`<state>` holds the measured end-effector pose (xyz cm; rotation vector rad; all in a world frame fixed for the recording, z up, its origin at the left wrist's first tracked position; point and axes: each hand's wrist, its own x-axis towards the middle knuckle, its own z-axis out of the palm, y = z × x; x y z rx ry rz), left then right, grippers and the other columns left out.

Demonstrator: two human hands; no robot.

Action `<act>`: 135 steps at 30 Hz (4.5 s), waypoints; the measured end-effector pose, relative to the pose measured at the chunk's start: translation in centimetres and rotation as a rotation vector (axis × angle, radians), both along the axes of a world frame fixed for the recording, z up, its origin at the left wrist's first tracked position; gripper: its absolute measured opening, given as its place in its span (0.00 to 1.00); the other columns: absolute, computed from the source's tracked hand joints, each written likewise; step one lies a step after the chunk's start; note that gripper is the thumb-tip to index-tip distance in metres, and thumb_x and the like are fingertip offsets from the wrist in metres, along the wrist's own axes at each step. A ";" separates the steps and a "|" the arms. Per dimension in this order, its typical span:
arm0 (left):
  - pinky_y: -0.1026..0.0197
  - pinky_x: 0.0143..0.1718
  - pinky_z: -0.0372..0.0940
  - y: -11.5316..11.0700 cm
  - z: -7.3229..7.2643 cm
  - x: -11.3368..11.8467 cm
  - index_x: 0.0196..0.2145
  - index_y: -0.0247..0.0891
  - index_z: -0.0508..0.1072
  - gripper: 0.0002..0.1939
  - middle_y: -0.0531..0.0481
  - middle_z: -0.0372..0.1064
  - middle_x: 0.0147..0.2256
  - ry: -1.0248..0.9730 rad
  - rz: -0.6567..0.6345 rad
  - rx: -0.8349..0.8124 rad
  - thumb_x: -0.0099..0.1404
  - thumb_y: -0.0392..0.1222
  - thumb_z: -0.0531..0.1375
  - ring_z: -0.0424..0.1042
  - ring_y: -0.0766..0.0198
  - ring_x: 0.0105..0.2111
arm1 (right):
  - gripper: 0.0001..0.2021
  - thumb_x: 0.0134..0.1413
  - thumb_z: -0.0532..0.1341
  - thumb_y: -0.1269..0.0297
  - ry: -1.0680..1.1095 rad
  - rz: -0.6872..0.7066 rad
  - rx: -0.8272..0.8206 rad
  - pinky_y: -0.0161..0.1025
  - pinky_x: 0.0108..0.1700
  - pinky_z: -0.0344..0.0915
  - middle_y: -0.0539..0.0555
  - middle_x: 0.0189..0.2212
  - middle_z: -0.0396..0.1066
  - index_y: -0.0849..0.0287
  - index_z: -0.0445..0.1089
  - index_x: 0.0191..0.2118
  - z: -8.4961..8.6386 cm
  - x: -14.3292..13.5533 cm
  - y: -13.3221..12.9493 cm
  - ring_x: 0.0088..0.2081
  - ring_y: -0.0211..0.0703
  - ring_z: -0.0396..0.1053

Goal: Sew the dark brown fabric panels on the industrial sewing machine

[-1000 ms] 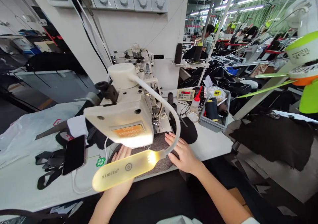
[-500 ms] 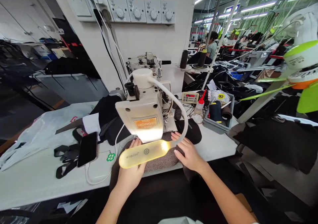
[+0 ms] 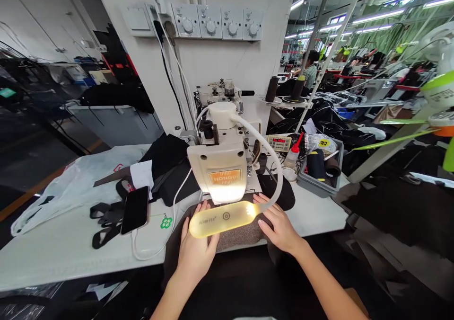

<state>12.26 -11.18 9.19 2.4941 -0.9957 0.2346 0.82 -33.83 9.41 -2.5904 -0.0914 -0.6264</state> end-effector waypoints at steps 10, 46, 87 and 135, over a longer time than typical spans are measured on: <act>0.42 0.56 0.50 0.2 0.2 -0.7 0.61 0.39 0.50 0.27 0.42 0.51 0.60 -0.016 0.007 0.023 0.65 0.46 0.47 0.49 0.51 0.60 | 0.24 0.58 0.50 0.64 -0.014 -0.013 -0.019 0.54 0.56 0.58 0.61 0.57 0.58 0.61 0.54 0.60 0.2 -0.3 0.3 0.60 0.52 0.51; 0.44 0.58 0.49 -0.3 -0.4 1.3 0.61 0.38 0.48 0.29 0.41 0.51 0.60 0.032 -0.044 -0.084 0.62 0.41 0.48 0.48 0.53 0.60 | 0.24 0.59 0.50 0.64 0.020 -0.015 0.041 0.53 0.59 0.55 0.57 0.60 0.53 0.58 0.50 0.61 0.3 1.1 -0.2 0.61 0.50 0.48; 0.41 0.54 0.54 2.8 -2.0 4.2 0.63 0.41 0.37 0.35 0.44 0.46 0.62 -0.300 -0.109 0.219 0.61 0.35 0.46 0.50 0.51 0.60 | 0.27 0.54 0.53 0.60 0.095 -0.088 -0.264 0.52 0.58 0.55 0.60 0.58 0.56 0.67 0.55 0.58 2.3 1.1 3.7 0.59 0.52 0.53; 0.41 0.58 0.49 1.7 1.5 3.8 0.62 0.36 0.43 0.29 0.44 0.41 0.63 0.099 -0.187 -0.008 0.66 0.45 0.44 0.44 0.54 0.62 | 0.30 0.59 0.49 0.60 -0.034 -0.221 -0.472 0.55 0.52 0.62 0.62 0.54 0.62 0.59 0.40 0.64 -0.7 0.5 1.0 0.53 0.57 0.63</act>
